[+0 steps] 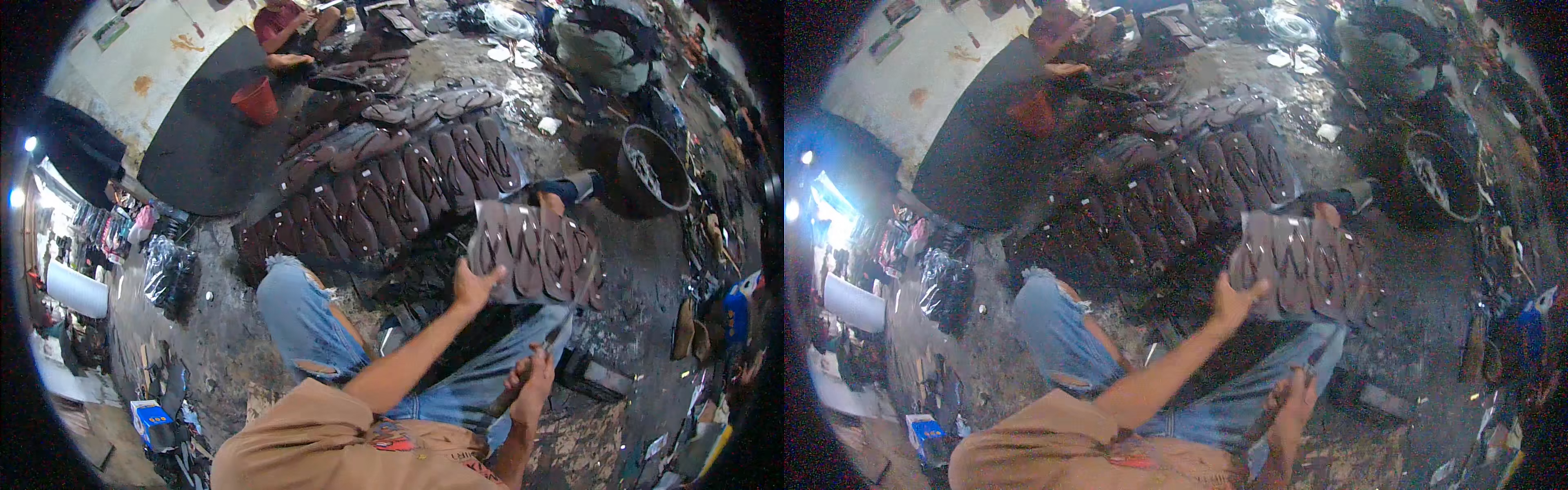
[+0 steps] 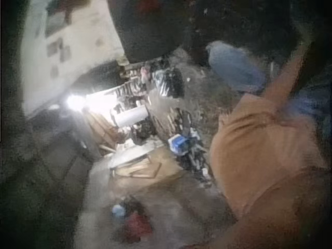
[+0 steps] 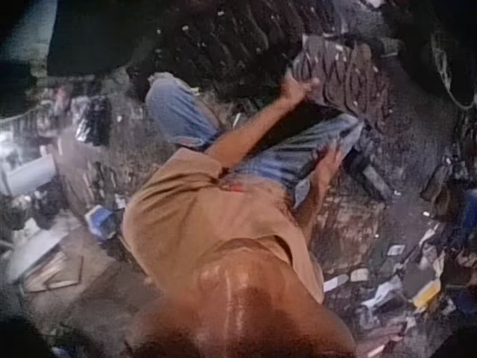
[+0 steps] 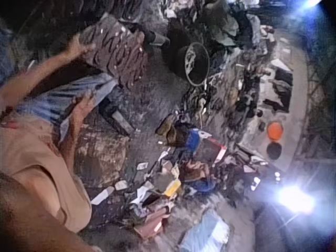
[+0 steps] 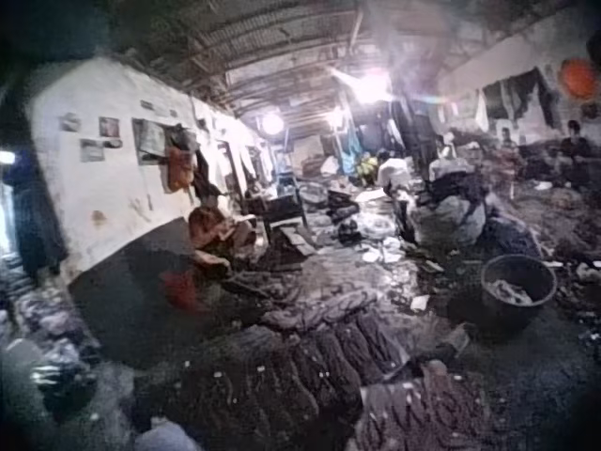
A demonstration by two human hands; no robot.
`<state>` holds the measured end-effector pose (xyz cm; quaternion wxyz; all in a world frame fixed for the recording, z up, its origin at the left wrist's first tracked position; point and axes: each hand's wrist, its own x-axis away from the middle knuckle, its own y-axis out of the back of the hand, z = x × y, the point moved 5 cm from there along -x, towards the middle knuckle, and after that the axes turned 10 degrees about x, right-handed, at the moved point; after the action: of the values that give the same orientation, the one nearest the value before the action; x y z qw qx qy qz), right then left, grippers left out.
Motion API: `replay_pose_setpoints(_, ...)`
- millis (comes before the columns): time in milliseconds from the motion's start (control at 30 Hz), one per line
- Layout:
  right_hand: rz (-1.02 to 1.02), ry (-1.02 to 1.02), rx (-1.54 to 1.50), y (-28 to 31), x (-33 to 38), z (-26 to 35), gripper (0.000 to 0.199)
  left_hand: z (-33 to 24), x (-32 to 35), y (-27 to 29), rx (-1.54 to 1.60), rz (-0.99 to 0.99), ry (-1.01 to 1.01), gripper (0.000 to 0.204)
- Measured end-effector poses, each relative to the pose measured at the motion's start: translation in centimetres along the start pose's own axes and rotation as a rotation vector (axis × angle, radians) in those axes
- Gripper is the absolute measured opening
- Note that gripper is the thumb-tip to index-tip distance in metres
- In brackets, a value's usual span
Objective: The person sits on the floor and uses a knife to trim excess material from the edges of brown flip-flops. They handle each sandal one at a time, scraping the sole and strap edges, then place the finished sandals back in a row.
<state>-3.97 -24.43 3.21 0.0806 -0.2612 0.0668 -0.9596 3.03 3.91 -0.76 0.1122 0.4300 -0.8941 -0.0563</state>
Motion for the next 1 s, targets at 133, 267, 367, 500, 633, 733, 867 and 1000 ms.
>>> replay_pose_setpoints(133,-0.093,0.123,0.380,0.0,4.4,4.5,0.024,1.6,4.4,-0.7,-0.040,0.132,0.158,0.084)
replay_pose_setpoints(267,0.062,0.251,0.498,-5.9,-1.5,1.4,0.024,-3.8,-4.2,3.1,0.017,0.235,0.237,0.070)
replay_pose_setpoints(367,0.108,0.181,0.601,-8.1,0.0,-0.5,0.029,-5.7,-2.5,5.0,0.114,0.253,0.305,0.051)
replay_pose_setpoints(500,0.148,0.107,0.656,-9.5,1.2,0.7,0.033,-6.6,-1.0,4.3,0.182,0.338,0.403,0.044)
replay_pose_setpoints(633,0.072,0.208,0.716,-11.2,-1.5,0.6,0.039,-6.6,-0.7,3.9,0.220,0.307,0.388,0.040)
replay_pose_setpoints(733,-0.053,0.245,0.843,-11.9,-6.6,-0.7,0.044,-6.7,-0.3,3.1,0.279,0.296,0.363,0.039)
replay_pose_setpoints(867,0.025,0.136,0.820,-12.6,-8.5,0.1,0.046,-6.2,-0.4,3.2,0.294,0.304,0.361,0.039)
replay_pose_setpoints(1000,0.000,0.157,0.851,-12.8,-10.1,-1.3,0.045,-5.9,-0.1,3.3,0.304,0.321,0.382,0.039)
